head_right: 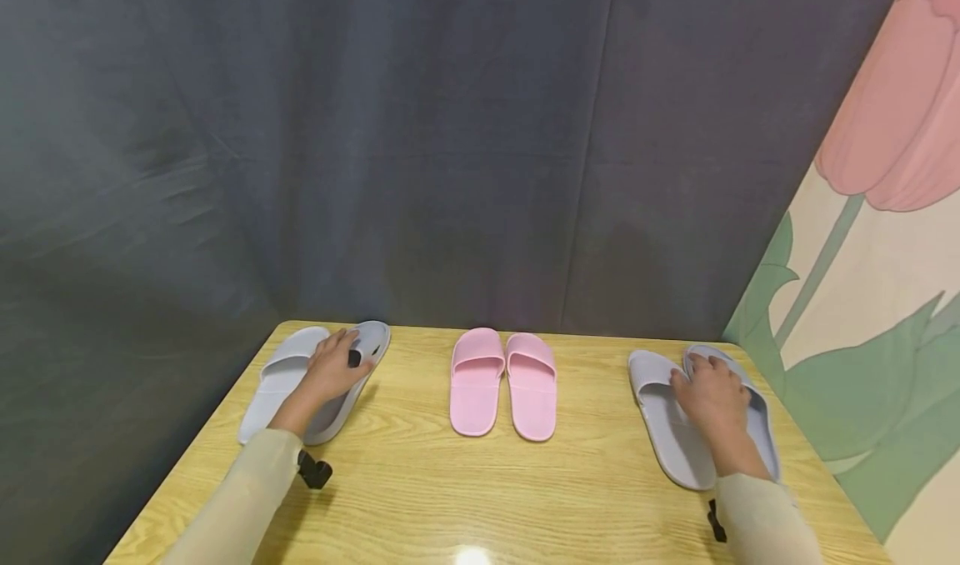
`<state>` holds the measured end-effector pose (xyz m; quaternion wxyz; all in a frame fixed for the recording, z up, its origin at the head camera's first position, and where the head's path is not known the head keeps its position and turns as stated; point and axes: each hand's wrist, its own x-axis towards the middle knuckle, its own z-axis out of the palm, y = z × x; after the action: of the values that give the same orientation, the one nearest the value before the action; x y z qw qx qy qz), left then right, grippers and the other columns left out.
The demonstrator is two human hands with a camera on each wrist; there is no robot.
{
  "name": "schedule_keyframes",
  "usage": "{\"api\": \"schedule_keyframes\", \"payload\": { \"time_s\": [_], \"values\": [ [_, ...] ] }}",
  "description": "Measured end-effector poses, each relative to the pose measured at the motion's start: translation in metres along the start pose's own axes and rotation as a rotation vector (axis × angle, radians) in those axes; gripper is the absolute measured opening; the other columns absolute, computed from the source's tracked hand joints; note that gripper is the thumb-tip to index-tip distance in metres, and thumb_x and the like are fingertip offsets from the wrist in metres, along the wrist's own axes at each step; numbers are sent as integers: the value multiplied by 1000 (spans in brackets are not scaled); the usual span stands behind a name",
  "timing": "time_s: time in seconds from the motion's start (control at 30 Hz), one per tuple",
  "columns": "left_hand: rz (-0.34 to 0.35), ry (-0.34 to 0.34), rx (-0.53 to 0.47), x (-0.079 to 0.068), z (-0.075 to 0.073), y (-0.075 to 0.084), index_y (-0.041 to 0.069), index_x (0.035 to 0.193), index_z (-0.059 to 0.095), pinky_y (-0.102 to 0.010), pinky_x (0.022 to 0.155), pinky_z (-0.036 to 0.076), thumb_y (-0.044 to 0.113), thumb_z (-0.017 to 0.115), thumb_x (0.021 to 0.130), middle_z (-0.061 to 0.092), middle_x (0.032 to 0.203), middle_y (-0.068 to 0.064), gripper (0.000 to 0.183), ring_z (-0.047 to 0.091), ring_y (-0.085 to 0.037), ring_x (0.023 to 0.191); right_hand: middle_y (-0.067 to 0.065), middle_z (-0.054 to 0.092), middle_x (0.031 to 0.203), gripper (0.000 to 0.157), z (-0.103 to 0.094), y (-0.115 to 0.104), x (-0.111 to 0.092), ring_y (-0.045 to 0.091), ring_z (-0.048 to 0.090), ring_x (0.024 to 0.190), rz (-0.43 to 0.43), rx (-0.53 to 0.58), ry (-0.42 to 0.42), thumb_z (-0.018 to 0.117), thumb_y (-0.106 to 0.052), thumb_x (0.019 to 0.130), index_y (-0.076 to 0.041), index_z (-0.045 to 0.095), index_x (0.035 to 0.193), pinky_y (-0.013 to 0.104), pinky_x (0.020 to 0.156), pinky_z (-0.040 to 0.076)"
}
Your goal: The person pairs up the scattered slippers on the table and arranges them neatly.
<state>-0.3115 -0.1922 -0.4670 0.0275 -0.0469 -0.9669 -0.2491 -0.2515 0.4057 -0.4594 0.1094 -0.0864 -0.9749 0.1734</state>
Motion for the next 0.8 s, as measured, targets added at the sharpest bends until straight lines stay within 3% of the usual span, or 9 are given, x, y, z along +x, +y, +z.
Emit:
{"api": "schedule_keyframes", "payload": {
  "time_s": [0.8],
  "values": [
    [-37, -36, 13, 10, 5, -6, 3, 158, 30, -67, 116, 14, 39, 63, 97, 16, 164, -29, 78, 14, -51, 149, 46, 33, 138, 57, -5, 31, 8, 70, 36, 118, 24, -3, -8, 54, -31, 101, 11, 42, 138, 75, 87, 31]
  ]
}}
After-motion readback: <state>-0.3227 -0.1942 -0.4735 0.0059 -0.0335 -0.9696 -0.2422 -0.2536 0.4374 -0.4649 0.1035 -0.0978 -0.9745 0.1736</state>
